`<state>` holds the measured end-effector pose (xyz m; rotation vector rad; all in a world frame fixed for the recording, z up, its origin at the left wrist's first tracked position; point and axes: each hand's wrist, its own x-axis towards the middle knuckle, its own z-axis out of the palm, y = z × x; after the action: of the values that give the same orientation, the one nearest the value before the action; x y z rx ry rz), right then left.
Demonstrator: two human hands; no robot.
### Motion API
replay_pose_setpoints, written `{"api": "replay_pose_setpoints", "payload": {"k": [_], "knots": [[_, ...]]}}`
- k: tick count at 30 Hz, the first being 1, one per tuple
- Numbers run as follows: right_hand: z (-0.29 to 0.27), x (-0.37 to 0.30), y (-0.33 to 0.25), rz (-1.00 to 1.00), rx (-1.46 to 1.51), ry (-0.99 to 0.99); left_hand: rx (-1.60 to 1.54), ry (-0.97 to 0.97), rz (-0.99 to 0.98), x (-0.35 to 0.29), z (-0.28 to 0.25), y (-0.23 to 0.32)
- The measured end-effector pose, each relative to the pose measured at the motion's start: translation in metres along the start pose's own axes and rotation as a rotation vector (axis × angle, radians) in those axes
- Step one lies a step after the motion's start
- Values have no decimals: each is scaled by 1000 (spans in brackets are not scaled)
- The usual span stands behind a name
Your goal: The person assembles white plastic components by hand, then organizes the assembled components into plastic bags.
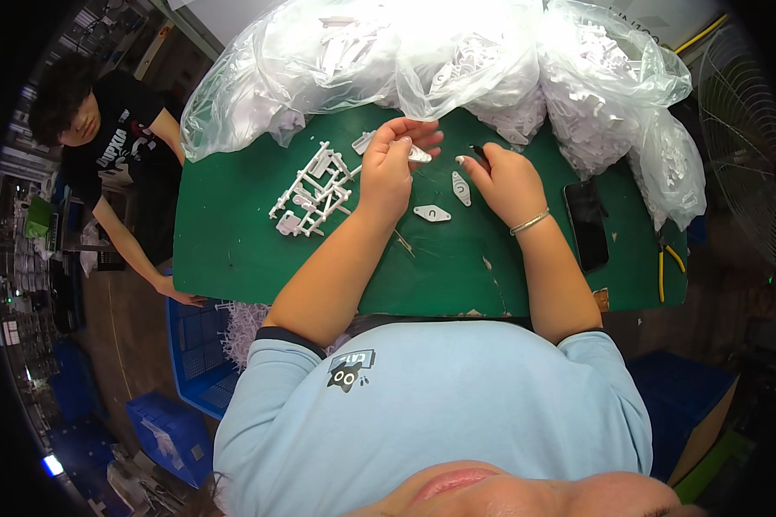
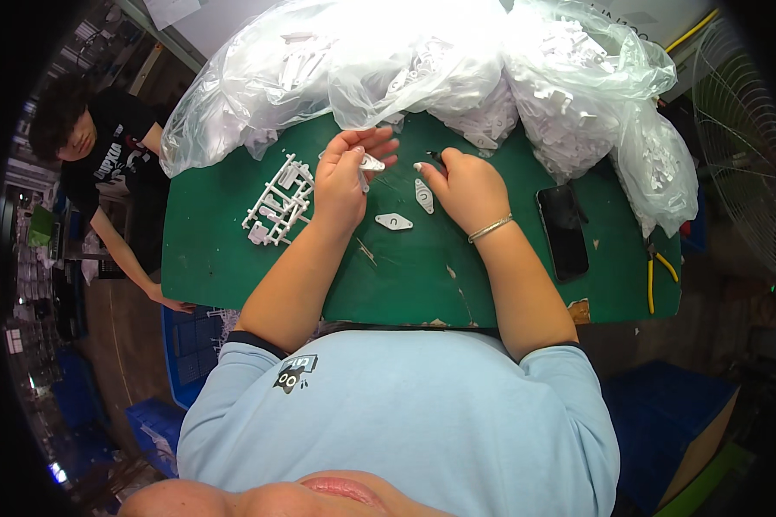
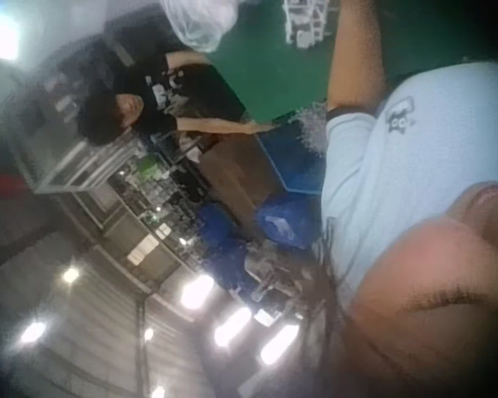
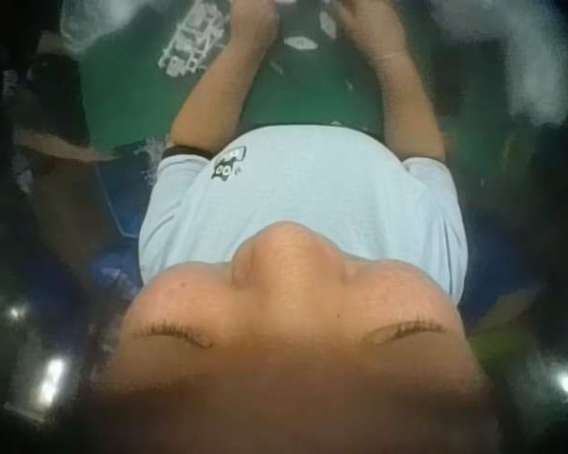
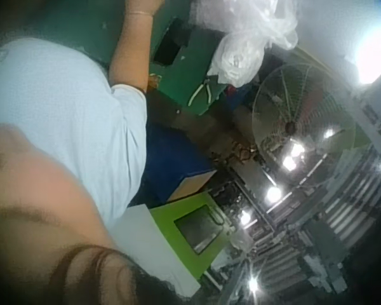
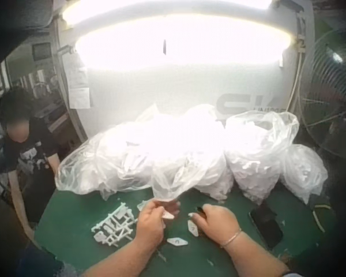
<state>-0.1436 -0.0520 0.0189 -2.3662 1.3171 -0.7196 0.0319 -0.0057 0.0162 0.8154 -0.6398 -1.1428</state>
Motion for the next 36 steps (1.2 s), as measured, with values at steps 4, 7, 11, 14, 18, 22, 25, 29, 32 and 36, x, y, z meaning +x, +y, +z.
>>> {"api": "replay_pose_setpoints", "payload": {"k": [4,7,11,14,18,22,25,29,32,36], "knots": [[-3,3,6,130,-65,-56,354,-164,-103,8,-26,-11],[1,3,13,178,-63,-34,1082,-439,245,5,-17,-3],[4,5,13,228,-54,-25,1453,-624,232,-8,-12,-7],[4,7,12,204,-33,6,1543,-513,216,-8,-4,-10],[5,2,12,212,-8,-2,1644,-345,222,-16,6,-18],[4,3,12,200,1,8,1750,-172,63,-16,13,-18],[6,2,10,181,4,17,1736,-129,143,-10,6,-27],[6,4,9,169,0,6,1626,-212,171,-3,-5,-25],[2,6,9,136,30,-11,1422,-250,99,2,-15,-13],[-1,5,9,36,111,-32,882,-292,-46,7,-22,-11]]}}
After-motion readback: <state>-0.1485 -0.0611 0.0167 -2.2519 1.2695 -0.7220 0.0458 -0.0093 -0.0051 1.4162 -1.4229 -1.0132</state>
